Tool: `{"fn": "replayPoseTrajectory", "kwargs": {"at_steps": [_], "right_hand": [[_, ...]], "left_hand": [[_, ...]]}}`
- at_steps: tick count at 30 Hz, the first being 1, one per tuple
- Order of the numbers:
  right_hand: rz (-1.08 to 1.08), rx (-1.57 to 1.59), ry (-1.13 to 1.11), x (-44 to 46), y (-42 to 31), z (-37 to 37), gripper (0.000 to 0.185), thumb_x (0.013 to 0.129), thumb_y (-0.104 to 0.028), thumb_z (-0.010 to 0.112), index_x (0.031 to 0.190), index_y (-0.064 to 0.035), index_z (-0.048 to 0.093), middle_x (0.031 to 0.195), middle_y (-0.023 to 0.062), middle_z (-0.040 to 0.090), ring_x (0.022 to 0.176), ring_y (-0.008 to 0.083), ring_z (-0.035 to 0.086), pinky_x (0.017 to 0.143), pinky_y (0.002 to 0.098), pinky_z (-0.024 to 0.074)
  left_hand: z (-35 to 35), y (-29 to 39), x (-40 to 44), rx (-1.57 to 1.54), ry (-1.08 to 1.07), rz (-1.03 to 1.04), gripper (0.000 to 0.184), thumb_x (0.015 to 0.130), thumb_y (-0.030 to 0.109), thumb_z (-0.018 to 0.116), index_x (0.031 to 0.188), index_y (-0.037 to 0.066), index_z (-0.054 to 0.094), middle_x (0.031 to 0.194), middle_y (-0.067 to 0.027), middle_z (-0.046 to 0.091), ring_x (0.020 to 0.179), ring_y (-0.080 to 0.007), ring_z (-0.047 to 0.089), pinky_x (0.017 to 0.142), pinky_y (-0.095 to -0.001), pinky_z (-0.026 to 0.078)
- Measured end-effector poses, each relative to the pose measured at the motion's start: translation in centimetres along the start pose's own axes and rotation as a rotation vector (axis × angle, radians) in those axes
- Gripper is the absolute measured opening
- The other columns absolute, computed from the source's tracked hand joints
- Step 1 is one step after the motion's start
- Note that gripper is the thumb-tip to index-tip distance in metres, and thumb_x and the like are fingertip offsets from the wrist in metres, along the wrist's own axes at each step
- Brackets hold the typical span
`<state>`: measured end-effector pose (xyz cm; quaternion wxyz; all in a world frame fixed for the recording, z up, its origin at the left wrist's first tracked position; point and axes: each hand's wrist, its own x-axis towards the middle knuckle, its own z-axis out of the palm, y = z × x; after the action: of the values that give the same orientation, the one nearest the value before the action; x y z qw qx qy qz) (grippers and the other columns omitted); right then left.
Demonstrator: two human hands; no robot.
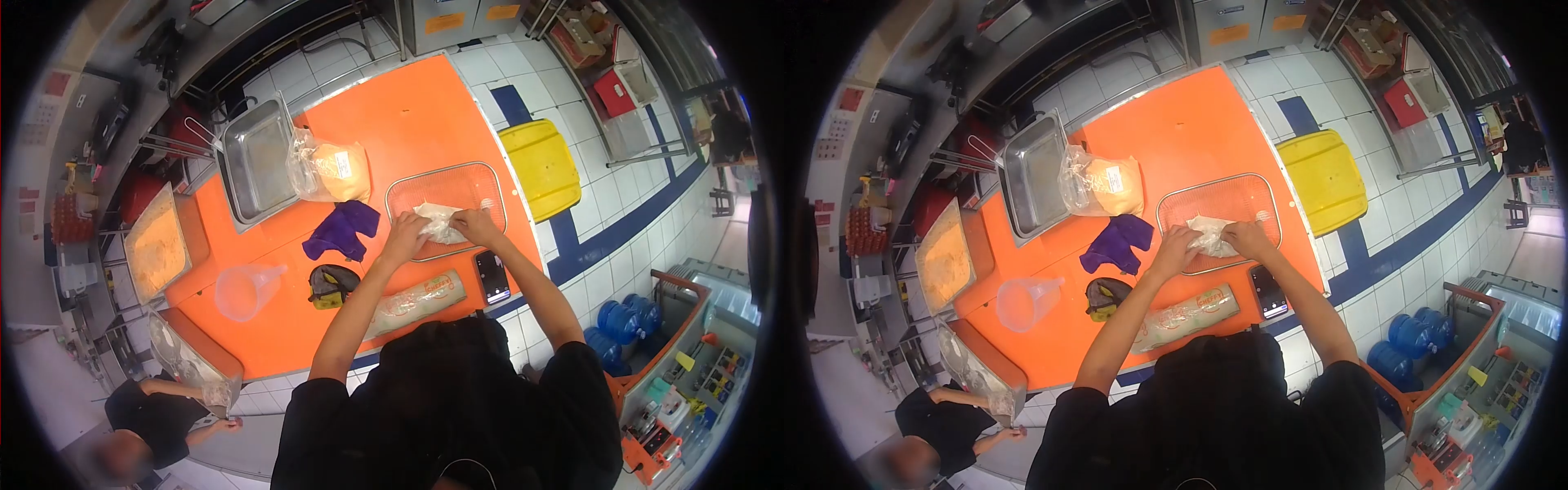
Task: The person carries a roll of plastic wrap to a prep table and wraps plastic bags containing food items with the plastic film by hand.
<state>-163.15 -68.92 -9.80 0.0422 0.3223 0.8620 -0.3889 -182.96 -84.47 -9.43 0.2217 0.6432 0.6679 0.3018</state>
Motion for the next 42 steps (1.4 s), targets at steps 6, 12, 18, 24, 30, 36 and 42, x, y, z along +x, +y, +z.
{"fn": "replayPoseTrajectory", "kwargs": {"at_steps": [6, 12, 18, 24, 30, 36, 42], "right_hand": [[-0.186, -0.3, 0.306, -2.5, -3.2, 0.0, 0.039, 0.087, -0.027, 0.075, 0.121, -0.0117, 0.064, 0.117, 0.007, 0.069, 0.111, 0.0269, 0.064, 0.098, 0.0508, 0.0406], [-0.329, -0.525, 0.415, -4.3, -3.6, 1.3, 0.054, 0.082, -0.024, 0.076, 0.131, -0.0058, 0.059, 0.127, 0.0076, 0.063, 0.121, 0.0229, 0.058, 0.109, 0.049, 0.0364], [-0.252, -0.708, 0.362, -1.4, -0.7, 4.1, 0.037, 0.085, -0.018, 0.067, 0.118, -0.0023, 0.061, 0.113, 0.0115, 0.065, 0.112, 0.0241, 0.062, 0.106, 0.051, 0.0407], [-0.228, -0.816, 0.238, -0.6, -1.3, 3.7, 0.021, 0.088, -0.015, 0.058, 0.103, -0.0069, 0.071, 0.095, 0.0073, 0.072, 0.097, 0.0256, 0.068, 0.113, 0.0554, 0.0358], [-0.244, -0.887, 0.261, -0.8, -2.2, 2.3, 0.027, 0.09, -0.016, 0.057, 0.112, -0.0044, 0.069, 0.1, 0.0079, 0.07, 0.096, 0.0221, 0.069, 0.112, 0.0532, 0.0358], [-0.297, -0.838, 0.484, -1.4, -1.2, 2.6, 0.034, 0.089, -0.019, 0.058, 0.119, -0.0023, 0.063, 0.106, 0.008, 0.066, 0.094, 0.0214, 0.068, 0.104, 0.0473, 0.0405], [-0.195, -0.769, 0.561, -0.2, -0.3, 3.9, 0.028, 0.089, -0.018, 0.058, 0.113, -0.0039, 0.065, 0.096, 0.007, 0.067, 0.088, 0.0215, 0.068, 0.103, 0.0441, 0.0408]], "left_hand": [[0.6, -2.2, 2.1, -0.044, -0.206, -0.133, 0.028, 0.087, 0.021, 0.075, 0.111, 0.007, 0.075, 0.111, -0.0115, 0.067, 0.113, -0.0328, 0.056, 0.098, -0.0461, 0.045], [1.1, -4.2, 4.1, -0.164, -0.241, -0.2, 0.024, 0.087, 0.025, 0.073, 0.101, 0.006, 0.078, 0.104, -0.0146, 0.067, 0.112, -0.0329, 0.058, 0.094, -0.0455, 0.049], [1.4, -5.9, 5.5, -0.102, -0.466, -0.208, 0.034, 0.092, 0.032, 0.067, 0.101, 0.0, 0.076, 0.095, -0.0231, 0.069, 0.087, -0.0349, 0.067, 0.081, -0.0464, 0.052], [-0.1, -0.1, 5.6, 0.26, -0.304, -0.083, 0.077, 0.069, 0.031, 0.082, 0.136, 0.008, 0.054, 0.134, -0.0138, 0.059, 0.122, -0.0354, 0.056, 0.1, -0.0566, 0.043], [2.4, 1.9, 5.1, 0.572, -0.283, 0.073, 0.085, 0.066, 0.026, 0.085, 0.14, 0.008, 0.047, 0.13, -0.0124, 0.056, 0.118, -0.0289, 0.056, 0.096, -0.0572, 0.042], [3.6, 0.9, 4.6, 0.64, -0.177, 0.043, 0.079, 0.063, 0.017, 0.084, 0.133, 0.009, 0.05, 0.117, -0.0079, 0.06, 0.111, -0.0259, 0.058, 0.089, -0.0527, 0.041], [3.6, 0.0, 4.9, 0.54, -0.099, 0.018, 0.078, 0.059, 0.02, 0.086, 0.129, 0.011, 0.053, 0.116, -0.0065, 0.062, 0.112, -0.0261, 0.058, 0.089, -0.0506, 0.041]]}}
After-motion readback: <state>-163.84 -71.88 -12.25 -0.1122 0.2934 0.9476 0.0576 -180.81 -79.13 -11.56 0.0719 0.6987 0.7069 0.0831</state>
